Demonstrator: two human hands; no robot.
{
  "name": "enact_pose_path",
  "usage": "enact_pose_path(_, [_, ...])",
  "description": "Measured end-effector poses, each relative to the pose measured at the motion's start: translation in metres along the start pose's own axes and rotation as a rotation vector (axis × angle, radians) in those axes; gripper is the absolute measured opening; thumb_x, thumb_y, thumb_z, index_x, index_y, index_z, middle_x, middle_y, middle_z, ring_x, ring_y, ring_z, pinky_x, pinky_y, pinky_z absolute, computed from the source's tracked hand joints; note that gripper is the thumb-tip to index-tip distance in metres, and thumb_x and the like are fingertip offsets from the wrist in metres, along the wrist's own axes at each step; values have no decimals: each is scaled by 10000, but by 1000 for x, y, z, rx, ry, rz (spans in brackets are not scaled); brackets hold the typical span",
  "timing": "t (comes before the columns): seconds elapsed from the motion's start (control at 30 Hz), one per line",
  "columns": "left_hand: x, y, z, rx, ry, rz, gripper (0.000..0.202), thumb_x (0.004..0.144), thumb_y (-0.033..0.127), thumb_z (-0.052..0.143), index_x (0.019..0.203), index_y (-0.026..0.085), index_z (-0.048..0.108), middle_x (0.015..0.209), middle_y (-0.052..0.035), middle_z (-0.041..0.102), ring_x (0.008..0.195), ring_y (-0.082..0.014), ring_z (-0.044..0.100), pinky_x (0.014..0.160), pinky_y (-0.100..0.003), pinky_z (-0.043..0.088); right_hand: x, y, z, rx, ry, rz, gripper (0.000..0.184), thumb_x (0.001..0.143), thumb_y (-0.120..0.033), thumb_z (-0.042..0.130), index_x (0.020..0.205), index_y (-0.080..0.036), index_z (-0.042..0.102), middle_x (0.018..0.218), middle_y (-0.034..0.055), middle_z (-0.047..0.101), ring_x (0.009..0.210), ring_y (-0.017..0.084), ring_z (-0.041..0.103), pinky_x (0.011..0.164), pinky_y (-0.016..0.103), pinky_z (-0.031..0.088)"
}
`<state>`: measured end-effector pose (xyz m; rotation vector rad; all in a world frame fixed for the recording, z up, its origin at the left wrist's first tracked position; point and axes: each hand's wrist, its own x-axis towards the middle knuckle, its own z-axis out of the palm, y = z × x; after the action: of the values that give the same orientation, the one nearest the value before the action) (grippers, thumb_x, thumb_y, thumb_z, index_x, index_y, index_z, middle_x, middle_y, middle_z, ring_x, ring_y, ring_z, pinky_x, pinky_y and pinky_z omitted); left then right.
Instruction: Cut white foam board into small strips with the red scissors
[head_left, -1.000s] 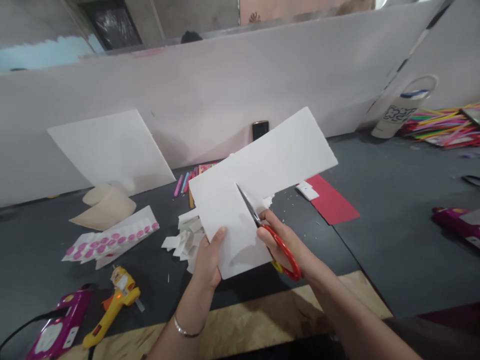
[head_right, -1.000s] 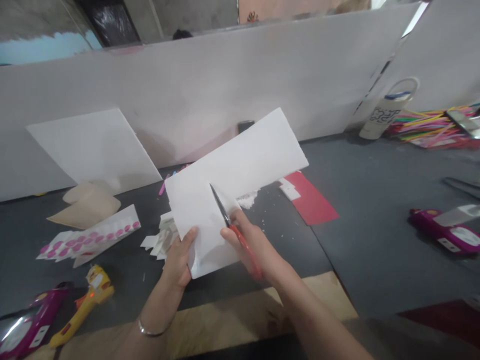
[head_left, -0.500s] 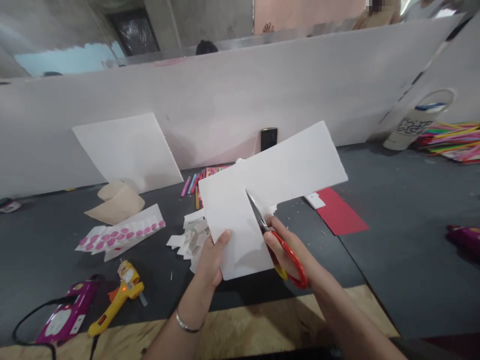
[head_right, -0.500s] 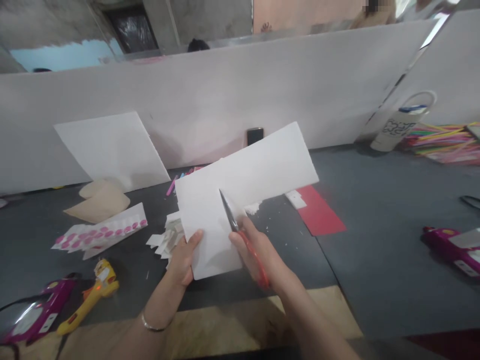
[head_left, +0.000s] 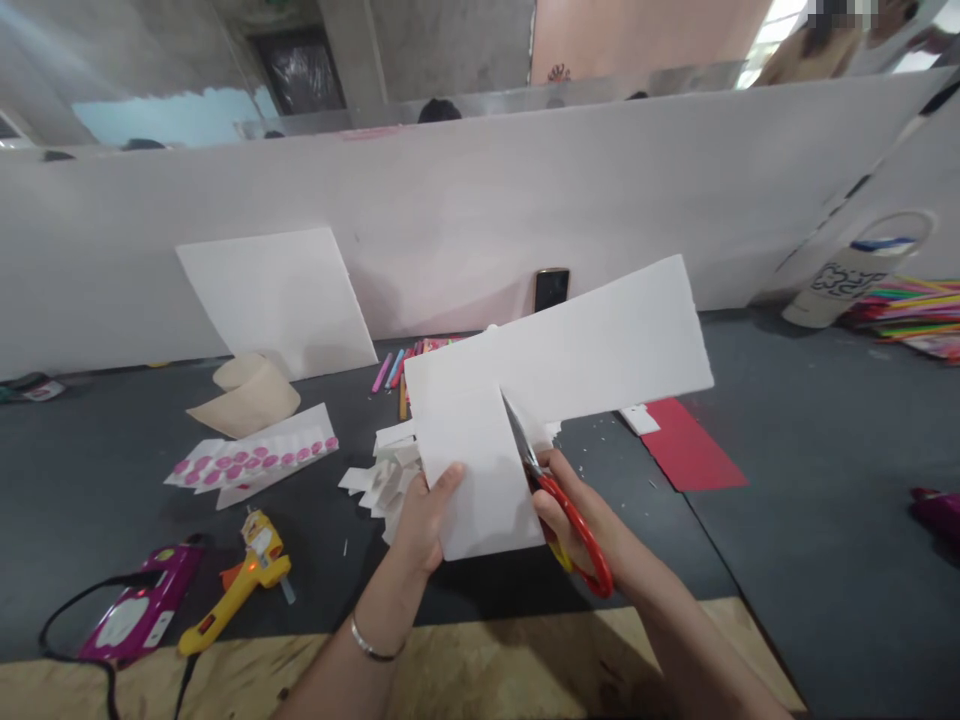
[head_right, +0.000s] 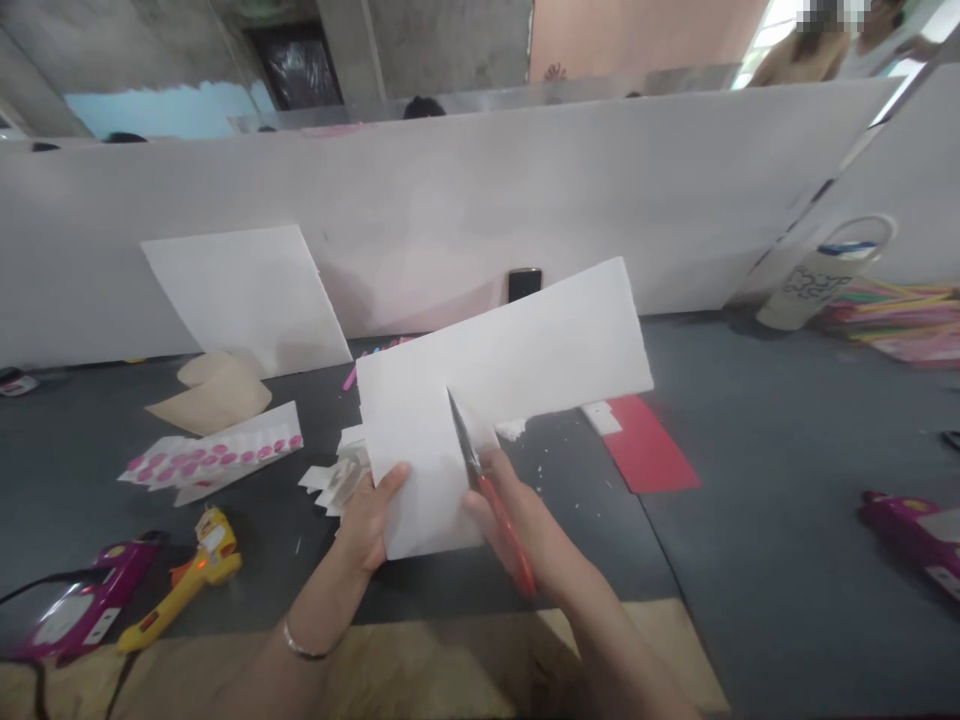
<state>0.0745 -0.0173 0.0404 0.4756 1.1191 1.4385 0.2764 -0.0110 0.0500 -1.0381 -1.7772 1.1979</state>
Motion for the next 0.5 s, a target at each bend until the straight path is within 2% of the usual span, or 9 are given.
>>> enact_pose_path(0.1, [-1,-1,2,-6,-30,-9,532,540,387,935,942,99,739,851,-145,792,798,-319,759,788,-410,614,-4,3,0,4,19,-32,334,955,-488,514,1186,-251,471,767,-12,536,618,152,495,591,269,444])
enact_pose_path(0.17, [-1,1,2,-1,-23,-23,537,513,385,947,919,102,739,830,-142,790,796,-323,758,791,-416,614,-8,4,-1,99,-16,2,378,979,-527,463,1239,-253,449,753,-23,508,592,138,466,562,256,426])
enact_pose_path(0.27, [4,11,-3,-27,86,44,530,498,384,951,914,137,736,831,-105,794,797,-301,759,809,-401,614,-18,6,-6,244,-151,114,398,988,-582,422,1220,-264,480,669,-60,436,513,103,380,487,219,360])
enact_pose_path(0.37, [9,24,-11,-85,183,177,530,557,401,926,984,156,731,930,-92,798,858,-284,757,863,-394,601,-38,10,-8,251,-227,172,389,918,-582,574,1147,-268,574,704,-36,508,562,111,440,512,220,393])
enact_pose_path(0.5, [11,29,-16,-148,176,228,524,600,370,915,1043,162,729,990,-93,794,928,-275,748,934,-383,571,-62,22,-9,309,-88,253,460,889,-578,612,1230,-269,600,792,29,609,619,162,541,514,254,441])
